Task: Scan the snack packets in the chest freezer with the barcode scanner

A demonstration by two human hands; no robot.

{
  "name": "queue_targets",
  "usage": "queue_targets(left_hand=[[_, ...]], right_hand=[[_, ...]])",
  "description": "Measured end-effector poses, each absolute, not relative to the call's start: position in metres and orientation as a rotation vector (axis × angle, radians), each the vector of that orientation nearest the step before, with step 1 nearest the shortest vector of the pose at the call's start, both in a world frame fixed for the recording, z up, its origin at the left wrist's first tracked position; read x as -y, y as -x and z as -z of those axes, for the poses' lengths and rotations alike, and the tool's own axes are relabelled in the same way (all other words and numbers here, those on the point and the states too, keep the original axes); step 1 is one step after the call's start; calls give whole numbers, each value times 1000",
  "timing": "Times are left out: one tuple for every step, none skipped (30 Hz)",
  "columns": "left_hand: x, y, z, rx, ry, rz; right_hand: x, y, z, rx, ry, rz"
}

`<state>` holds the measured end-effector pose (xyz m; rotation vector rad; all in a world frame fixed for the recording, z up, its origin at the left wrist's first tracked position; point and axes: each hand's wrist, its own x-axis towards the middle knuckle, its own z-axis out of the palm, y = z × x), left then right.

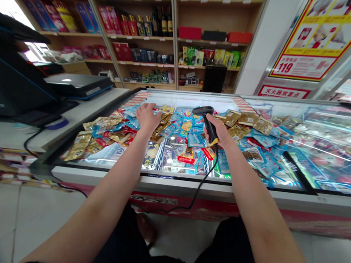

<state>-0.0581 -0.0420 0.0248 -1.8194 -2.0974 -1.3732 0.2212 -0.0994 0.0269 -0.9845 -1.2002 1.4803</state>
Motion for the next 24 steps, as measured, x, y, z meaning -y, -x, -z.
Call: queue_targets(left_hand=[[44, 48, -24, 2055, 1951, 1358], [46, 38, -22, 2015, 2111, 1317], [50, 27, -21, 1971, 2296, 1241], [55, 17, -19, 1911, 2488, 1140], [62, 8, -17, 1830, 2679, 1011], [71, 0, -15, 1737, 2834, 881], [81, -7, -13, 1654, 2951, 756], [92, -12, -10, 1578, 3048, 621], [103, -16, -8, 1516, 3115, 491], [113, -19, -5, 1478, 3153, 363], [122, -22, -2, 1461, 3168, 248], [129, -24, 1, 1461, 3158, 170], [133, -26, 3, 1469, 3139, 118], [134, -29, 5, 1480, 3115, 94], [133, -32, 7, 1492, 3088, 93], [129, -35, 8, 1505, 3062, 101], [124, -39, 8, 1519, 3038, 114], [117, -43, 9, 1536, 3013, 130], [109, -47, 8, 1554, 2985, 150], [100, -52, 8, 1569, 2959, 172], [92, -57, 9, 1580, 2936, 198], [85, -61, 9, 1590, 2916, 228], [78, -65, 10, 1600, 2897, 263], [72, -69, 10, 1613, 2879, 303]], right_hand=[[99, -221, -27, 1194, 981, -1481], [99, -222, -28, 1188, 976, -1480], [99, -222, -28, 1182, 970, -1480], [99, -222, -28, 1175, 965, -1478], [99, -223, -29, 1168, 963, -1476], [99, -223, -29, 1160, 961, -1472], [99, -223, -29, 1149, 962, -1468], [99, -224, -30, 1138, 963, -1464], [99, -224, -30, 1127, 962, -1458], [99, -224, -31, 1116, 960, -1452], [99, -224, -32, 1106, 957, -1447], [99, -223, -33, 1099, 952, -1445], [99, -223, -34, 1092, 948, -1443], [99, -223, -34, 1087, 944, -1442], [100, -223, -35, 1083, 943, -1443], [100, -223, -35, 1080, 941, -1445], [99, -223, -35, 1078, 940, -1445], [99, -223, -34, 1076, 939, -1444], [99, -224, -33, 1074, 936, -1442], [99, -224, -33, 1072, 931, -1438], [99, -224, -32, 1067, 926, -1434], [98, -224, -31, 1062, 921, -1431], [98, -224, -31, 1057, 919, -1429], [98, -224, -31, 1051, 918, -1428]])
